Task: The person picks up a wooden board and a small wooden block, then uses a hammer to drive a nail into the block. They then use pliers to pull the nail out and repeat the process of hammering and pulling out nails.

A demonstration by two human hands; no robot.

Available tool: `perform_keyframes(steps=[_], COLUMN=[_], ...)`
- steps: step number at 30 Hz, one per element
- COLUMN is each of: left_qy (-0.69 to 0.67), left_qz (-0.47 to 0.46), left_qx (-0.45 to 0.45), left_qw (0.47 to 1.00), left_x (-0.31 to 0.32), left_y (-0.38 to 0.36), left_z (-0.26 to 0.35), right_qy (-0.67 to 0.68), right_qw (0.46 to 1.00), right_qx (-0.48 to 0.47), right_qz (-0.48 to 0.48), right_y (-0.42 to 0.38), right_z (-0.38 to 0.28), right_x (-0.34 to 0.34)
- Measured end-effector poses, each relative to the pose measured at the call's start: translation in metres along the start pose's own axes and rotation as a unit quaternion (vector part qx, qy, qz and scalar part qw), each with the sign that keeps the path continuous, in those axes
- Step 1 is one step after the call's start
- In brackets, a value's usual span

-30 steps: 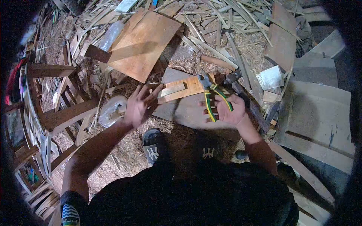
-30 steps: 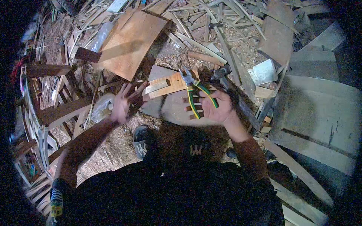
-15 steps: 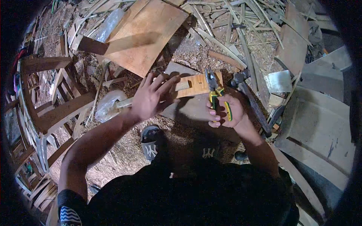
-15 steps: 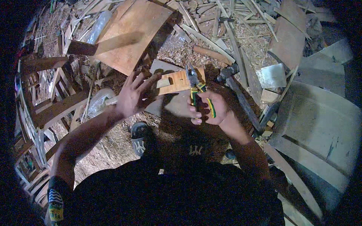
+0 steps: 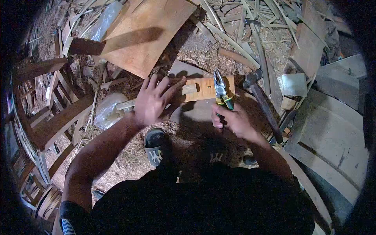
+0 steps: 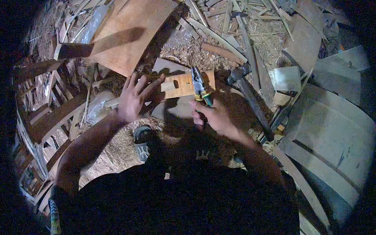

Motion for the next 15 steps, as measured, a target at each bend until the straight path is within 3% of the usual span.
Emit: perform_keyframes(steps=[6, 8, 9, 11, 12, 14, 15], left_qy=[-0.038, 0.014, 0.015, 0.019, 0.021, 0.056, 0.059], left_qz=[-0.03, -0.007, -0.007, 0.003, 0.005, 0.025, 0.028], left_qx=[-0.005, 0.006, 0.008, 0.008, 0.011, 0.014, 0.015], left_qw=[0.999, 1.0, 1.0, 1.0, 1.0, 0.998, 0.998], left_x=[0.007, 0.005, 0.006, 0.01, 0.011, 0.009, 0.003], left_y=[-0.003, -0.003, -0.004, -0.008, -0.009, -0.013, -0.012], left_z=[0.001, 0.004, 0.004, 0.005, 0.006, 0.008, 0.01], right_qy=[-0.112, -0.263, -0.263, -0.353, -0.353, -0.484, -0.484], right_qw=[0.988, 0.952, 0.951, 0.895, 0.894, 0.801, 0.799], right_qx=[-0.091, -0.099, -0.101, -0.163, -0.166, -0.22, -0.224], right_qz=[0.062, 0.125, 0.125, 0.217, 0.219, 0.276, 0.277], right_y=[-0.002, -0.002, 0.0, -0.001, 0.002, 0.0, -0.001], right_z=[0.007, 0.007, 0.011, 0.013, 0.017, 0.012, 0.008], right_x=[0.001, -0.006, -0.007, -0.014, -0.018, -0.02, -0.016])
Point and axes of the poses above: each hand's wrist, its own y-axis towards the middle knuckle, its own x-axis out of the palm, z = x × y, the point moved 6 cm from there along y, towards the middle knuckle, and after that the axes turned 7 degrees about y, right-handed, at the moved point
